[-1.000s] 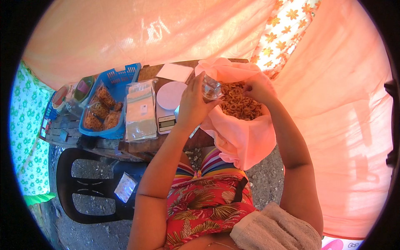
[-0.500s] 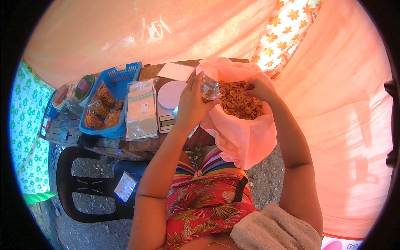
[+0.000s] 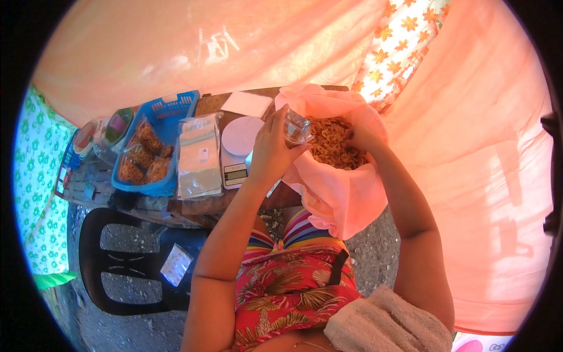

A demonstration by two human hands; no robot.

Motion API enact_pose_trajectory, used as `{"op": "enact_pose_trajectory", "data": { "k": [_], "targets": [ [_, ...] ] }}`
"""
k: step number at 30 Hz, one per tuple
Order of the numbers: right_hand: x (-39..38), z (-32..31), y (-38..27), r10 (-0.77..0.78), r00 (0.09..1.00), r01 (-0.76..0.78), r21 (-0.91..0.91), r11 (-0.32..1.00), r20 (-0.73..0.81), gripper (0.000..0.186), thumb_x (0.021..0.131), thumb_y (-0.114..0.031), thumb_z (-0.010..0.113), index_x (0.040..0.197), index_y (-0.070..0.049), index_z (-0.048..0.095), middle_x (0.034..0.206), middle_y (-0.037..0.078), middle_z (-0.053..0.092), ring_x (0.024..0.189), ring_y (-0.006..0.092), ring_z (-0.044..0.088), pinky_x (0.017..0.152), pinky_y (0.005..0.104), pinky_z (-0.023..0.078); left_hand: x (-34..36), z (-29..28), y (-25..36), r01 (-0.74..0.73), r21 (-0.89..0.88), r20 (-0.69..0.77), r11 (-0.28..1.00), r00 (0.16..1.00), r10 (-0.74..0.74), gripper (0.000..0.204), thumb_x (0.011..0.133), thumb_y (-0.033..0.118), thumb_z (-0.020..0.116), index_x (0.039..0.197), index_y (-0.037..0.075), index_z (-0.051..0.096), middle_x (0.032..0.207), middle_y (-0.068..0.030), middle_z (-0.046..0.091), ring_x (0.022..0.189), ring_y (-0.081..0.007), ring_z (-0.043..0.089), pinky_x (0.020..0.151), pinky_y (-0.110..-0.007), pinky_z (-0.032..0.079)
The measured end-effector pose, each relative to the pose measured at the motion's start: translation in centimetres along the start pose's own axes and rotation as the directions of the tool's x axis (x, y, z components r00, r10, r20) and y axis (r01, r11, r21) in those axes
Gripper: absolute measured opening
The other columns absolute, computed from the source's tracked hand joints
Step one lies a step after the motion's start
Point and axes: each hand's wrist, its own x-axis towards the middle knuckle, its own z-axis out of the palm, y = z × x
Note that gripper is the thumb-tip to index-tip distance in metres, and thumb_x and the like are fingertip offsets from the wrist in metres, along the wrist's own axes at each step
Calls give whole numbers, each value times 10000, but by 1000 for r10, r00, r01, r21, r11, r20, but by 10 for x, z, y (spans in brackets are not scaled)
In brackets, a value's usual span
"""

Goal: The person scoops a dry snack from a pink cloth bag into a small clear plastic bag, then places the filled bag on a digital scale to check the weight. They add more snack by hand to reach the target weight and continue adjusting the contents.

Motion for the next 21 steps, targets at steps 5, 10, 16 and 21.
{"op": "enact_pose_trajectory", "data": {
  "k": [5,10,16,21],
  "targets": [
    [-3,-2,-5,-65,998,65,24,998,2,128,775,-122,753,882,-90,689,784,56,649,707,162,598,609,326,478,-1,-1,0,16,-7,15,1000,1000,-16,903,677,213,866,1399,-6,369,1344,-237,500,1244,-415,492,999,-492,427],
    [-14,-10,-14,-25,999,25,-5,1000,-32,136,786,-167,745,896,-104,696,790,67,649,769,187,612,668,340,479,-1,-2,0,29,12,17,1000,999,-29,909,675,213,868,1403,-4,369,1351,-236,493,1258,-414,480,1003,-493,423],
    [-26,-12,-34,-96,943,119,55,991,-319,134,786,-182,748,901,-124,709,806,47,662,822,201,613,758,346,476,0,-3,1,1,-5,0,1000,1000,-1,892,674,209,870,1388,-6,380,1327,-235,516,1243,-420,493,1002,-494,425],
    [-25,-42,-37,-64,997,65,27,998,-30,163,751,-95,730,908,-50,718,814,91,690,781,196,640,689,325,493,-1,-6,-1,-9,6,-6,1000,1000,9,885,672,204,870,1382,-6,385,1320,-233,519,1242,-417,495,994,-494,428]
  ]
}}
